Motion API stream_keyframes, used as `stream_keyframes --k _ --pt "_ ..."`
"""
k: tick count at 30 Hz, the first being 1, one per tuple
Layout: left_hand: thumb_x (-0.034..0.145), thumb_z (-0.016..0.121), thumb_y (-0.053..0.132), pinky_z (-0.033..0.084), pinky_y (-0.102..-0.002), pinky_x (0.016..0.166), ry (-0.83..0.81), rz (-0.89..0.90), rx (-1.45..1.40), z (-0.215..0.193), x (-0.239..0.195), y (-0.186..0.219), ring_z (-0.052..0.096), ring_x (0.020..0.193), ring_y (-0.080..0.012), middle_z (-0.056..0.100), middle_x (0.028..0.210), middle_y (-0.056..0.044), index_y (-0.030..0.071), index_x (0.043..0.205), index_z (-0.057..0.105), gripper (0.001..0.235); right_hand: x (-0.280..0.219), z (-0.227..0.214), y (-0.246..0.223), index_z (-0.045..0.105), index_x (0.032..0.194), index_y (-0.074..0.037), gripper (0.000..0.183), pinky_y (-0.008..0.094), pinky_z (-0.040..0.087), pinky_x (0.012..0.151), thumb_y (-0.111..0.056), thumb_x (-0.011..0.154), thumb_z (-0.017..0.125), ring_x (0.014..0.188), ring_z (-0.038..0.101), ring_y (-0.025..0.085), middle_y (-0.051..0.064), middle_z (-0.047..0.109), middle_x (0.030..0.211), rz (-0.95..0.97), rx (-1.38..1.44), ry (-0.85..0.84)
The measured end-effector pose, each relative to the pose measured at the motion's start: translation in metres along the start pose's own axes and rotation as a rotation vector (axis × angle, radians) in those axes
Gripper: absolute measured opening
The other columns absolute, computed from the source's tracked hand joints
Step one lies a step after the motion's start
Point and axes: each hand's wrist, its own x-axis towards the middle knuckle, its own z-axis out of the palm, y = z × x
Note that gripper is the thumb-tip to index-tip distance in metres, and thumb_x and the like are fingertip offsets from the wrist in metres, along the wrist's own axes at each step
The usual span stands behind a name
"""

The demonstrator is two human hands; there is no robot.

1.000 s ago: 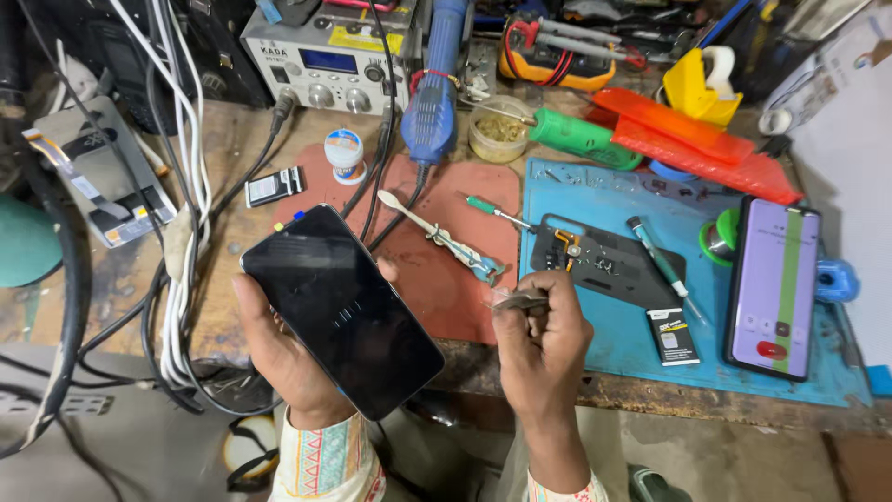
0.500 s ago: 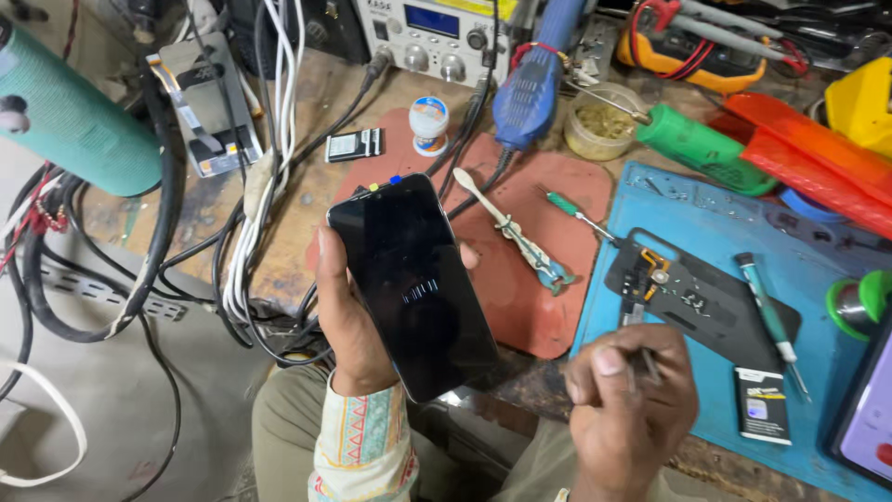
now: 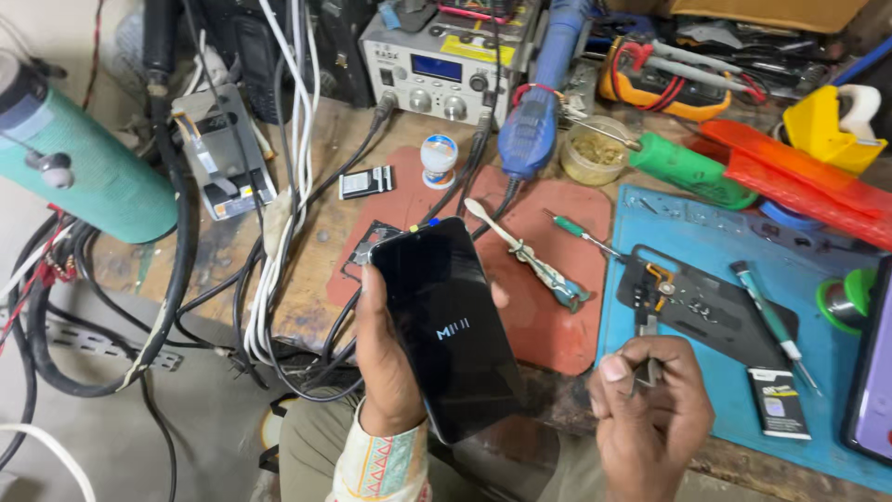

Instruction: The person reassembles a Redmi smartphone by aligning and snapping the back cover onto the chassis, then presses the power button to turn it on. The device boots to the MIUI home screen, and the person swipes through the interface to verify functionality.

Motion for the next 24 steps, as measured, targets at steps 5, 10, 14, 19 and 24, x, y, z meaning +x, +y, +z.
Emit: stream_keyframes --k 5,10,14,19,24 --pt "0.107 0.037 0.06 0.057 -0.034 0.071 0.004 0.101 0.006 0.005 -0.001 0.0 0.07 0.083 -0.0249 0.072 0.104 -0.024 -0.002 0.143 0.056 0.074 0.002 0.005 -0.001 0.055 0.104 0.0 0.015 0.024 0.039 0.056 -0.005 0.099 0.068 0.062 0.047 0.008 0.003 0.054 0.075 -0.029 -0.04 -0.076" --pt "0.102 0.036 0.056 0.058 -0.035 0.071 0.122 0.104 0.017 0.01 0.0 -0.005 0.071 0.083 -0.0262 0.071 0.106 -0.018 0.0 0.139 0.055 0.069 0.0 0.004 -0.007 0.055 0.103 -0.002 0.02 0.022 0.037 0.056 -0.013 0.1 0.071 0.063 0.045 0.005 -0.001 0.051 0.077 -0.067 -0.107 -0.098" --pt "0.109 0.037 0.059 0.057 -0.033 0.071 -0.015 0.063 0.068 0.007 0.0 -0.002 0.069 0.082 -0.0242 0.072 0.103 -0.023 -0.003 0.138 0.057 0.071 0.001 0.01 -0.008 0.055 0.1 -0.003 0.023 0.02 0.036 0.054 -0.018 0.099 0.072 0.061 0.045 0.003 -0.002 0.052 0.072 -0.033 -0.115 -0.121" --pt "0.108 0.037 0.06 0.057 -0.033 0.072 0.003 0.06 0.068 0.002 -0.002 -0.004 0.07 0.083 -0.0242 0.072 0.103 -0.023 -0.002 0.138 0.057 0.072 -0.002 0.01 -0.013 0.055 0.103 -0.002 0.023 0.02 0.036 0.056 -0.018 0.099 0.073 0.063 0.045 0.003 -0.002 0.051 0.074 -0.047 -0.129 -0.132" --pt "0.109 0.036 0.059 0.057 -0.033 0.072 -0.007 0.082 0.056 0.0 -0.003 -0.004 0.07 0.083 -0.023 0.072 0.103 -0.023 -0.002 0.14 0.057 0.072 -0.001 0.013 -0.013 0.055 0.104 -0.001 0.022 0.022 0.039 0.057 -0.016 0.101 0.072 0.064 0.046 0.005 -0.001 0.052 0.072 -0.065 -0.114 -0.134"
